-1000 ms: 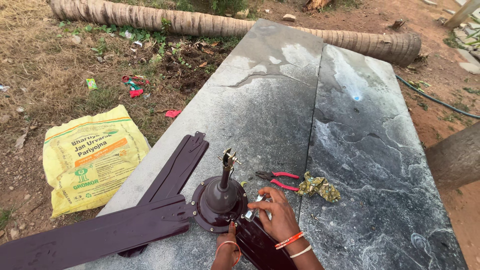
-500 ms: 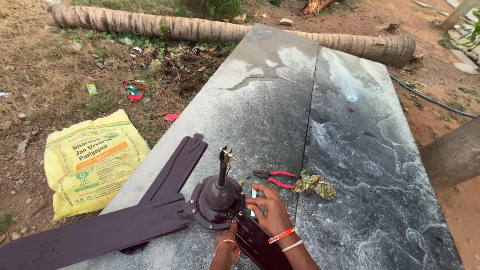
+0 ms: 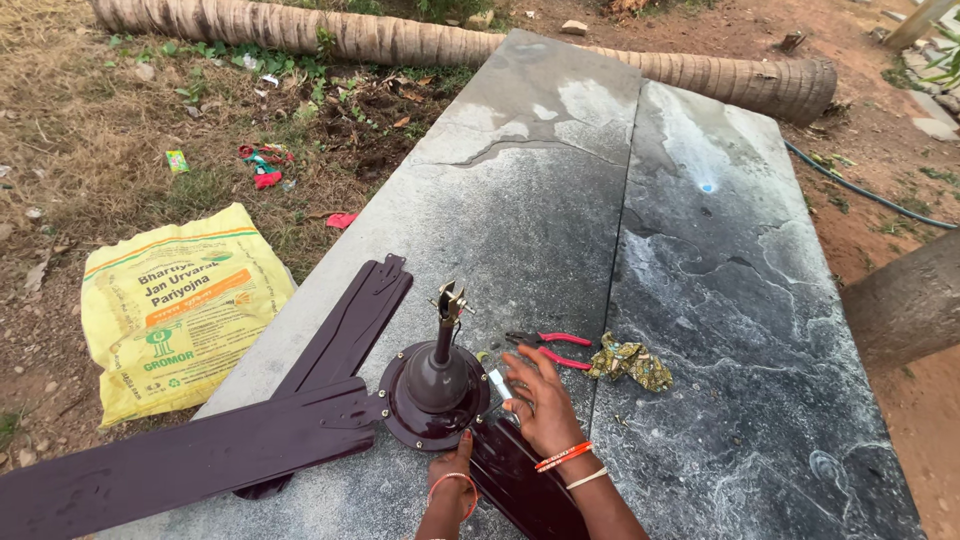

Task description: The person works on a ceiling fan lying on a stone slab outdoors. They use pliers and a hex key to loosen fasteners around the fan motor housing, then lift and reposition the blades and housing cover while unscrewing components one at a time.

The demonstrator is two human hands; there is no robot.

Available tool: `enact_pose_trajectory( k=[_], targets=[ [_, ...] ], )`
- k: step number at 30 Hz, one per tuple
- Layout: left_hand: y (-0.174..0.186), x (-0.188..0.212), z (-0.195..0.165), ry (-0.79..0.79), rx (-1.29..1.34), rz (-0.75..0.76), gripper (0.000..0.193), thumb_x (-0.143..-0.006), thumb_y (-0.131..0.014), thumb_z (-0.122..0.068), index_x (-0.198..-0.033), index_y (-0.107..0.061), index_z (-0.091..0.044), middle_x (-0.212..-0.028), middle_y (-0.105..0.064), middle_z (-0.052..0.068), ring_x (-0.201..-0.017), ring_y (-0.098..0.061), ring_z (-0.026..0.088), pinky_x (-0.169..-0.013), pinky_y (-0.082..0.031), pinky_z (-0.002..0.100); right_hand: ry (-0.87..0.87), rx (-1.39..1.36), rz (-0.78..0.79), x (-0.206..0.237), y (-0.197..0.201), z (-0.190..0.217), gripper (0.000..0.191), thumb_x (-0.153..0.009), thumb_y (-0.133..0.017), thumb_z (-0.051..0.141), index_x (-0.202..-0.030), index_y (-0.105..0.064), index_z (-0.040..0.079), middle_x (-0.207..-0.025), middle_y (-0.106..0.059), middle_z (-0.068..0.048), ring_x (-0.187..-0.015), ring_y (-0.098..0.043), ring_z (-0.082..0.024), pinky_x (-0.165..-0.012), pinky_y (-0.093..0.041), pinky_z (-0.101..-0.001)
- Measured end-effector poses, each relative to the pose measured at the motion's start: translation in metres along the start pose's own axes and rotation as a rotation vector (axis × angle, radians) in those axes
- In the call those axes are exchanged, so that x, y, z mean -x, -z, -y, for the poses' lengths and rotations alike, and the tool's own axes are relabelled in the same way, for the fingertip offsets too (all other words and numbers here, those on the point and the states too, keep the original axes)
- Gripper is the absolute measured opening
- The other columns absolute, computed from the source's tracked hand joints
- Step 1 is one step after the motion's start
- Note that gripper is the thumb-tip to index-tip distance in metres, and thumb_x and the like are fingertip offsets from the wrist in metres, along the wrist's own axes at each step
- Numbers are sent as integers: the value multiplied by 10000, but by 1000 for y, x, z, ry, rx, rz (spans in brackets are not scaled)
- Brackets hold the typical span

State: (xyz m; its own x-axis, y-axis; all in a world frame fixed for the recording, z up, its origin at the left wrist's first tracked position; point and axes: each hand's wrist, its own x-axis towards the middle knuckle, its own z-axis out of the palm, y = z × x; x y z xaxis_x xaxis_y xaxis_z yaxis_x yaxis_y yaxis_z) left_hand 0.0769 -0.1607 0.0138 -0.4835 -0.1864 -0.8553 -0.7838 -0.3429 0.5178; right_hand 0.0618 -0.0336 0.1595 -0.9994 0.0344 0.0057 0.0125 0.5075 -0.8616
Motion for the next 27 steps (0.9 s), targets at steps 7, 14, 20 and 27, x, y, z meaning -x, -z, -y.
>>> enact_pose_trajectory(
  k=[7, 14, 20, 27],
  targets=[
    [0, -3, 5, -33, -34, 40, 665, -823, -816, -546, -597, -427, -55, -611, -409, 34, -541, -295, 176, -456, -328, 410, -7, 183, 139, -1, 2, 7, 443, -853, -685, -31, -1274, -670, 108, -1212, -710, -89, -1097, -709, -251, -936, -577, -348],
    [2, -5, 8, 12, -88, 44, 699, -834, -782, -580, -580, -362, -82, -606, -422, 44, -506, -353, 188, -394, -404, 428, 79, 298, 156, 1, 6, 16, 366, -857, -607, -76, -1160, -718, 97, -1137, -729, -85, -1076, -688, -299, -920, -540, -400],
    [4, -1, 7, -48, -270, -53, 713, -784, -804, -649, -574, -473, -54, -639, -544, 52, -518, -452, 185, -436, -510, 431, 285, 345, 86, 3, 5, 4, 429, -784, -537, -191, -1078, -701, 75, -1157, -670, -131, -1189, -623, -336, -945, -529, -430],
    [5, -6, 10, -80, -313, 4, 728, -827, -742, -654, -548, -468, -40, -600, -551, 66, -474, -502, 175, -422, -590, 426, 353, 380, -11, 1, 3, -4, 485, -667, -599, -215, -935, -810, 129, -1304, -591, -133, -1226, -564, -343, -933, -562, -389]
  ],
)
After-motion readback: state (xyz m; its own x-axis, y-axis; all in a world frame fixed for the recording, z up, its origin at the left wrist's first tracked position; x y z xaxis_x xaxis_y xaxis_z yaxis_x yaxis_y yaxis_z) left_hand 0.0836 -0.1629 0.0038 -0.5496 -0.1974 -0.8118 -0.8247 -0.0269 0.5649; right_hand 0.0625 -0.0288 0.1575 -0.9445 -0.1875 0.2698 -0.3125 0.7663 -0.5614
